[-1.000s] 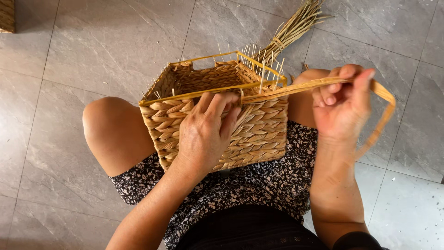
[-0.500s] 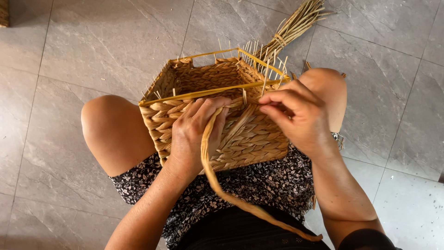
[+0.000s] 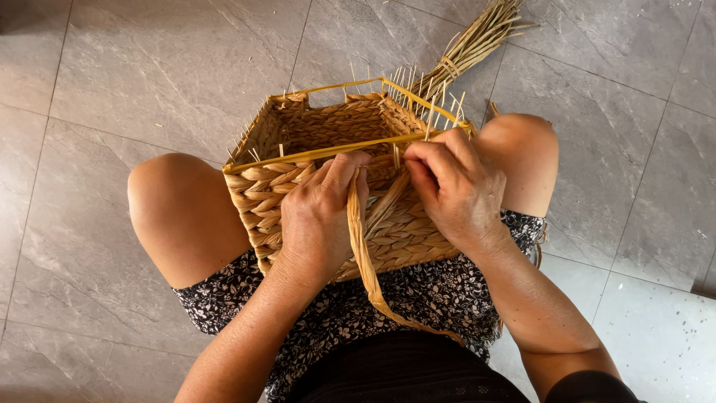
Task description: The person sits on the floor with a woven water hyacinth basket on their lap and weaves flat palm-leaf strips around the basket's rim, threading and tightening the strips over and under the protruding stakes to bind the edge. They pull each strip taut, work around the rim, and reach for additional strips from a bundle beside them.
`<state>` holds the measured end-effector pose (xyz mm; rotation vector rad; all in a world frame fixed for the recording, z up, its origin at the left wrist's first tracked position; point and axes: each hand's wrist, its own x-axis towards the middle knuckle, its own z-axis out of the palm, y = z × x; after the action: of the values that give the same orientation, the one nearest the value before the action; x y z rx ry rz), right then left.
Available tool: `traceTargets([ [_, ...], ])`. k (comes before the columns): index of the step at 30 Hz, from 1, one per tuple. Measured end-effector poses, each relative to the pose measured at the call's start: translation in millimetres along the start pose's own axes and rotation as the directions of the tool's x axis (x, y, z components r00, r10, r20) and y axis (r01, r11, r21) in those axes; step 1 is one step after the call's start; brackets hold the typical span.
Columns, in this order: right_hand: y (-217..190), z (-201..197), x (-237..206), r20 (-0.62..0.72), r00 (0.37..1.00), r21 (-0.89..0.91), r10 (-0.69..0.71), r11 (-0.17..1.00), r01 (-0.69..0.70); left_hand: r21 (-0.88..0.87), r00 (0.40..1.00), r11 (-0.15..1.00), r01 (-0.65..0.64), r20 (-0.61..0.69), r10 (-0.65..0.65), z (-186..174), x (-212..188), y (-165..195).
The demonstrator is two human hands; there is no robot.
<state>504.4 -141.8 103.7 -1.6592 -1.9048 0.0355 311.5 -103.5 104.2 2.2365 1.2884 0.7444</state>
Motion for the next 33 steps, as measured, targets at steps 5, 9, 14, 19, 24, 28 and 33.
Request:
traceTargets([
  [5, -0.2, 1.8, 0.6, -0.035, 0.999, 0.03, -0.036, 0.999, 0.037, 0.02, 0.995, 0.997, 0.073, 0.06, -0.074, 0.2, 3.1, 1.1],
  [9, -3.1, 3.9, 1.9, -0.024, 0.999, -0.013, -0.045, 0.999, 0.045, 0.072, 0.999, 0.997, 0.036, 0.028, -0.038, 2.4, 3.0, -3.3],
  [14, -5.9, 8.7, 0.4, -0.04, 0.998, -0.042, -0.043, 0.998, 0.041, -0.16, 1.0, 0.987, 0.004, -0.001, -0.005, 5.2, -0.7, -11.6],
  [19, 11.9, 2.9, -10.6, -0.008, 1.0, 0.225, -0.013, 0.974, 0.014, -0.235, 0.97, 0.943, -0.237, -0.111, 0.216, 0.2, -10.7, -3.1],
  [24, 40.1, -17.1, -24.1, 0.047, 0.956, 0.665, 0.29, 0.705, -0.247, -0.14, 0.957, 0.949, -0.282, -0.109, 0.268, -14.7, -9.7, 8.3],
  [28, 30.4, -21.3, -30.2, 0.046, 0.99, 0.592, 0.134, 0.795, -0.136, -0.123, 0.934, 0.93, -0.347, -0.134, 0.331, -8.5, 8.2, 27.1],
  [33, 22.9, -13.9, -19.0, 0.1, 0.994, 0.608, 0.039, 0.789, -0.092, -0.42, 0.958, 0.865, -0.274, -0.042, 0.283, -18.8, 12.1, 48.9],
])
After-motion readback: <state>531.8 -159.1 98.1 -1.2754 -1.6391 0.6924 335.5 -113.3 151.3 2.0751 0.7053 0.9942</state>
